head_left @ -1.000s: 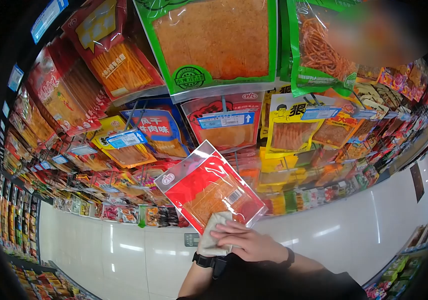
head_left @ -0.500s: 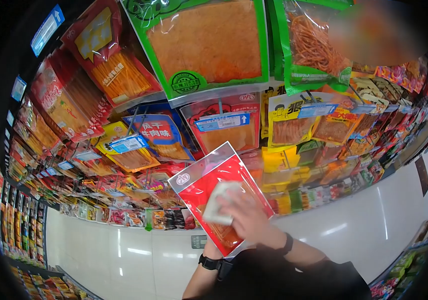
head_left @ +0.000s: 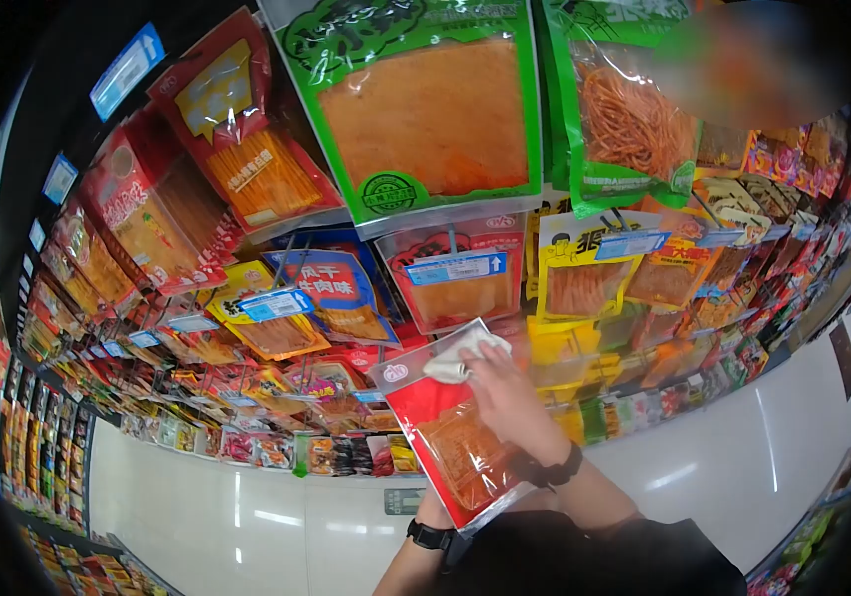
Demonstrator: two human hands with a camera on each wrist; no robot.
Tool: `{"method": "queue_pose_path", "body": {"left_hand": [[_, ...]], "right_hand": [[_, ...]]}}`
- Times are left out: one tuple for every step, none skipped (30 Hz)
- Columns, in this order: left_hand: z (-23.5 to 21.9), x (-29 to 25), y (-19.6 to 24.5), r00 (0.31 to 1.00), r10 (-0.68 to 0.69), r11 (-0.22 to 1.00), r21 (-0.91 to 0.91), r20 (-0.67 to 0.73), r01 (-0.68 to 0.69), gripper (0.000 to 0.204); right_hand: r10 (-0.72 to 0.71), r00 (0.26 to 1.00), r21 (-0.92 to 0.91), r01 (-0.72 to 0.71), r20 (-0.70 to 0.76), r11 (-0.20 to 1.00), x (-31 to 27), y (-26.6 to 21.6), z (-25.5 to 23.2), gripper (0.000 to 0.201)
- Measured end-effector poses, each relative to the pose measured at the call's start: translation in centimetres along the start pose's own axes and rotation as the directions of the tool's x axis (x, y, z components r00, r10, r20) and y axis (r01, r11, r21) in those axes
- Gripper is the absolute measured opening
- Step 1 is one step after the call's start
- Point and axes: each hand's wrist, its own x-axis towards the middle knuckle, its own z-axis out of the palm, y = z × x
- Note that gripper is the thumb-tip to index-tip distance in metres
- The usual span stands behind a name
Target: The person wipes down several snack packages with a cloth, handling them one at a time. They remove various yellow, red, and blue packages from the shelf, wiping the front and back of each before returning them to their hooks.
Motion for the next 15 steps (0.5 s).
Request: {"method": "queue_pose_path", "body": {"left_hand": [[0.0,0.1,0.1,0.991,-0.053,0.981,-0.18,0.121,0.074,0.05],[-1.6,0.5,-0.2,0.974,-0.05,0.955,-0.274,0.22,0.111,0.051],[-1.6,0.3,-0.3,0.975,-0.046,0.954,-0.281,0.217,0.108,0.051],[-1.7,0.1,-0.3,1.0,-0.005,0.998,0.058,0.005,0.004,0.053],[-1.8,-0.2,-0.2,0.978,0.103,0.915,0.403,-0.182,-0.021,0.056],[-3.9,0.0,-0.2,0.999,-0.011,0.998,-0.064,-0.033,0.009,0.053],[-5.0,0.2,0.5,0.987,-0.042,0.857,-0.503,0.153,0.114,0.051],[-6.2,-0.3,1.6,0.989,0.067,0.992,0.101,0.134,-0.081,0.048],[-5.7,-0.7,2.7,0.97,0.163,0.709,0.662,0.182,-0.243,0.046],[-2.6,-1.3,2.9,0.988,0.15,0.573,0.817,-0.024,-0.067,0.049],[-2.2,-0.8,3.3,0.988,0.151,0.576,0.815,-0.027,-0.066,0.049],[-1.9,-0.5,3.6,0.979,0.182,0.43,0.888,0.092,-0.163,0.047],[-1.8,-0.3,3.8,0.958,0.191,0.27,0.927,0.214,-0.261,0.045],[-2.5,-0.4,2.9,0.972,0.226,0.718,0.685,-0.064,-0.121,0.049],[-2.4,0.0,2.5,0.972,0.224,0.718,0.685,-0.064,-0.121,0.049]], "right_hand": [[0.026,0.999,-0.047,-0.027,-0.036,0.999,0.3,0.2,-0.1,0.034],[0.03,0.999,0.044,-0.029,-0.022,0.999,-0.2,-0.1,-0.1,0.034],[0.03,0.999,0.043,-0.03,-0.014,0.999,-0.6,-0.9,-0.3,0.034],[0.044,0.977,0.305,-0.107,0.207,0.946,-1.2,-1.6,-0.3,0.034],[0.0,0.911,0.52,-0.235,0.411,0.821,-1.9,-2.2,-0.4,0.034],[-0.056,0.873,0.471,-0.207,0.485,0.858,-2.6,-2.6,-0.6,0.035],[-0.107,0.825,0.423,-0.169,0.555,0.89,-3.3,-2.7,-0.8,0.036],[-0.172,0.754,0.43,-0.159,0.634,0.889,-4.3,-2.4,-0.9,0.035],[-0.259,0.742,0.48,-0.096,0.619,0.872,-5.3,-2.2,-1.0,0.038],[-0.316,0.732,0.484,-0.021,0.604,0.875,-6.2,-1.6,-1.1,0.039],[-0.374,0.717,0.487,0.056,0.588,0.872,-6.8,-1.0,-1.3,0.041],[-0.375,0.715,0.488,0.054,0.591,0.871,-6.9,-0.7,-1.9,0.041],[-0.292,0.806,0.424,0.056,0.515,0.904,-6.9,-0.5,-2.7,0.043],[-0.209,0.883,0.358,0.05,0.421,0.932,-6.9,-0.3,-3.1,0.046],[-0.208,0.883,0.357,0.049,0.421,0.933,-7.0,0.0,-3.4,0.046]]}}
